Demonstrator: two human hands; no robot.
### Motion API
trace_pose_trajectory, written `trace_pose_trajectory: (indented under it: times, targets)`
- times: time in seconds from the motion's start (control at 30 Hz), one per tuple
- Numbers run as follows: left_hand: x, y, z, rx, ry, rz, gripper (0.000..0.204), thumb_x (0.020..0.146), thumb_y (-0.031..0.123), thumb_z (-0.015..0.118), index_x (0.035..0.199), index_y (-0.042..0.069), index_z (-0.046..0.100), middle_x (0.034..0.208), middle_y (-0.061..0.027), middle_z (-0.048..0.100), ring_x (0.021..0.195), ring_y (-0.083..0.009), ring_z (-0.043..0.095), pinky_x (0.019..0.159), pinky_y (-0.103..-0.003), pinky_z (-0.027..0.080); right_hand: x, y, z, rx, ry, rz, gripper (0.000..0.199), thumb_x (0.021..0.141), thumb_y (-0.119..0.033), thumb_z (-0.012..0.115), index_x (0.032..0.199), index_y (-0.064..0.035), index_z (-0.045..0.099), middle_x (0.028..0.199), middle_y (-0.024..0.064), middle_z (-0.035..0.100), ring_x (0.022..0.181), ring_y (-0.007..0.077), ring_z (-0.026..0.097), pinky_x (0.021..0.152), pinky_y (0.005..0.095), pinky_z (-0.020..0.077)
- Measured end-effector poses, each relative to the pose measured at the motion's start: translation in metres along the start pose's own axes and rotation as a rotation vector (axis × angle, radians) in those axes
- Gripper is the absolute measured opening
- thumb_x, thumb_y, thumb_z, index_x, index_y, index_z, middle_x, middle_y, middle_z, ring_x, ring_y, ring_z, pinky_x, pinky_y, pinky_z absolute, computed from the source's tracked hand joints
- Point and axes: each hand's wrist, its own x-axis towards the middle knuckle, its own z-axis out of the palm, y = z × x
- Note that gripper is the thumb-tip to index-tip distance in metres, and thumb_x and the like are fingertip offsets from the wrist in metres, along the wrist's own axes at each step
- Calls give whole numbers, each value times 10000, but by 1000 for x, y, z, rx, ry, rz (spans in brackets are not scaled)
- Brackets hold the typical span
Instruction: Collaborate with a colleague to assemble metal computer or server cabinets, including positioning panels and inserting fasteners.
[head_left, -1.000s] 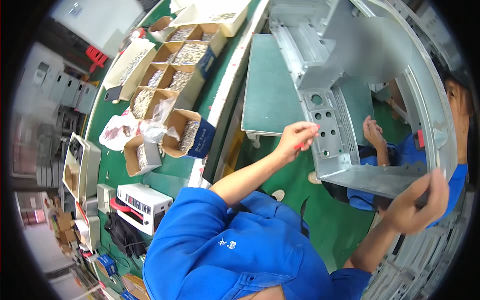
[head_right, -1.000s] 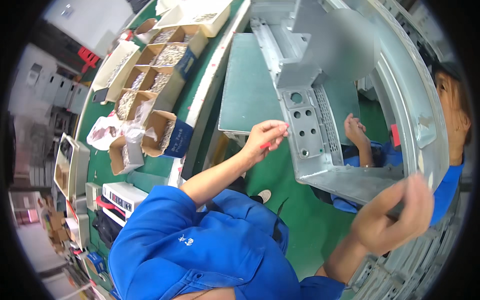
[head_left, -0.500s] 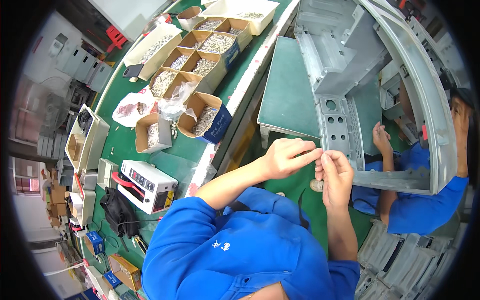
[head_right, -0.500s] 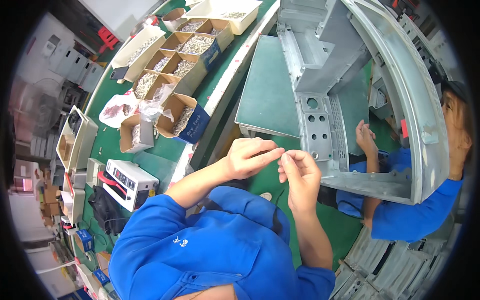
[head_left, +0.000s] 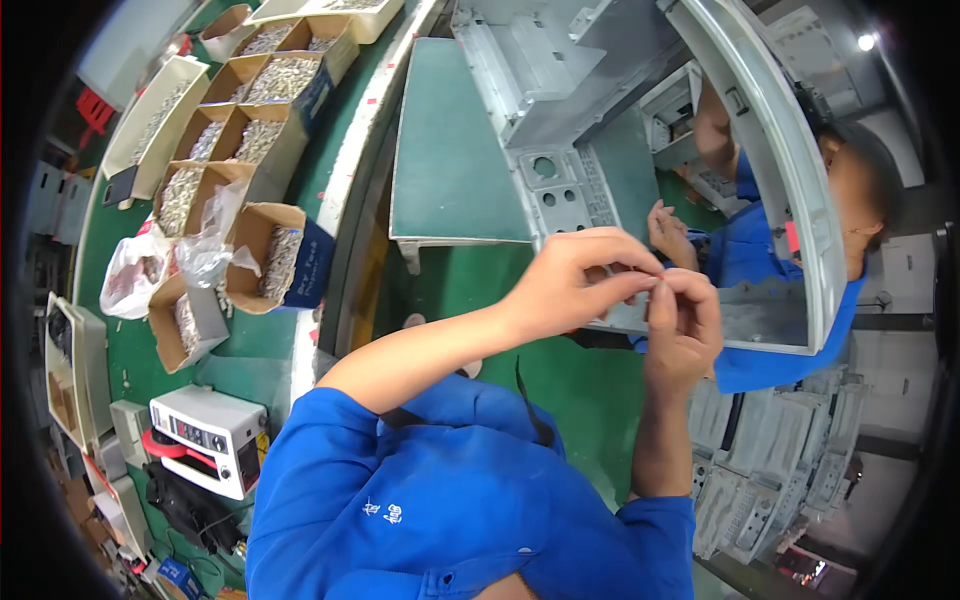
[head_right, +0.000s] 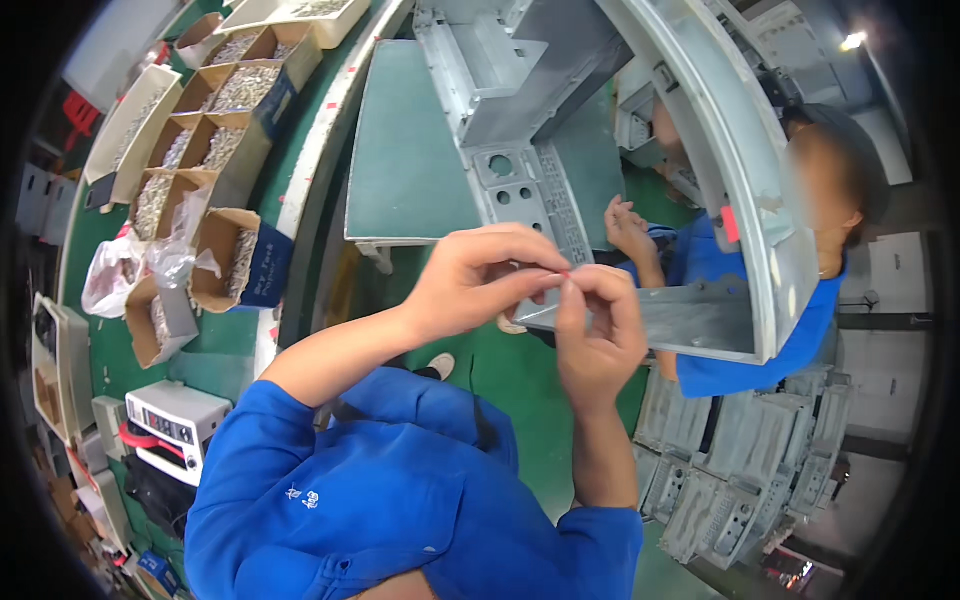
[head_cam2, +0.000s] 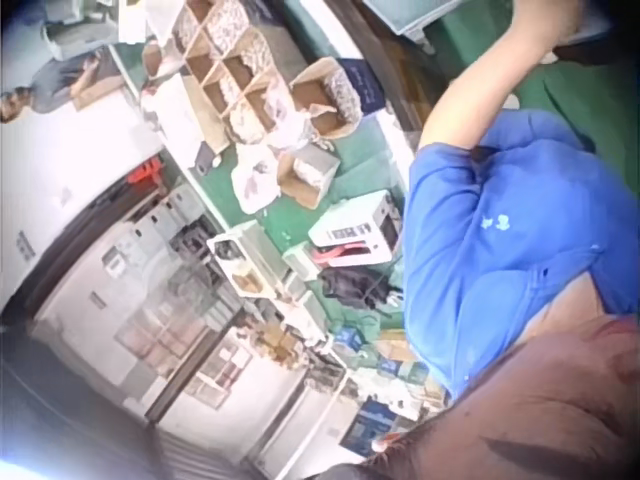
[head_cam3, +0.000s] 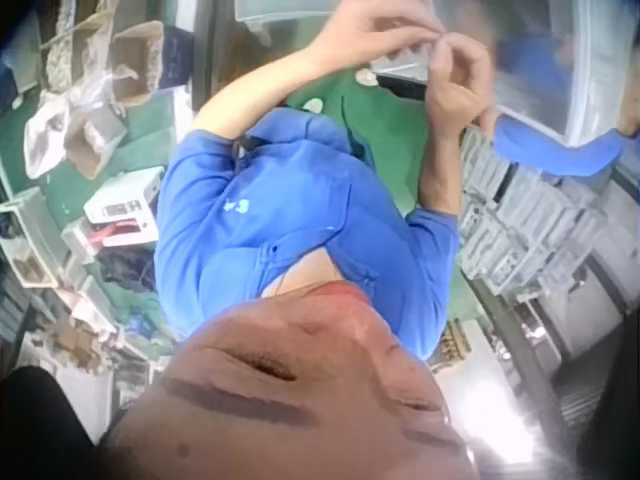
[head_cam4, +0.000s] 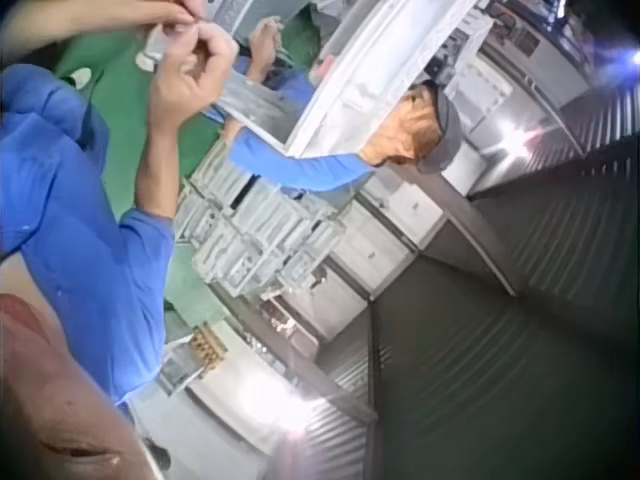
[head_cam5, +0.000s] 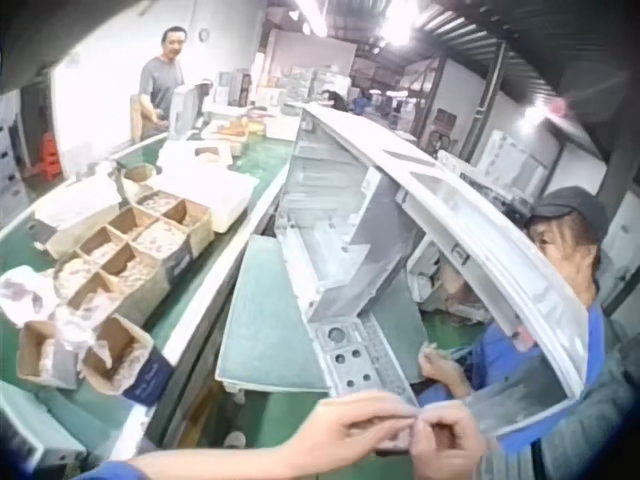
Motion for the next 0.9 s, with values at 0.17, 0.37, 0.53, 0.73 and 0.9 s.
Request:
trace_pose_trajectory:
  times: [0.17, 0.37, 0.53, 0.73, 0.9]
  targets:
    - [35, 2, 14, -360, -77, -180, 81, 776, 39, 553, 834, -3, 590, 786, -47, 580, 636, -66, 548, 432, -168, 411, 22, -17, -13, -128, 113, -57, 98, 766, 57, 506, 858, 33, 480, 860, 72, 487, 730, 88, 475, 669, 191, 399]
    - [50, -5, 12, -341, -170, -319, 91, 757, 47, 579, 822, -16, 592, 701, -44, 589, 581, -57, 535, 438, -174, 413, 22, -11, -19, -246, 165, -56, 88, 754, 57, 521, 829, 16, 502, 851, 76, 502, 720, 98, 478, 641, 194, 403]
    - [61, -7, 2, -226, -224, -277, 82, 756, 37, 576, 813, -18, 595, 722, -50, 591, 550, -52, 517, 447, -169, 406, 32, -10, -16, -383, 163, -144, 89, 707, 62, 554, 771, 12, 517, 762, 66, 522, 608, 94, 466, 549, 195, 390]
    - [71, -10, 3, -79, -328, -148, 64, 783, 35, 538, 816, -14, 564, 806, -47, 572, 549, -54, 510, 451, -168, 404, 34, -13, -22, -393, 154, -121, 123, 713, 48, 553, 826, 11, 522, 780, 66, 528, 594, 88, 477, 522, 202, 409]
    - [86, -16, 11, -158, -275, -172, 82, 793, 49, 530, 846, -12, 544, 810, -46, 556, 617, -59, 514, 449, -174, 411, 30, -22, -10, -456, 334, -89, 280, 719, 50, 541, 996, 33, 504, 810, 103, 538, 668, 125, 533, 579, 223, 451]
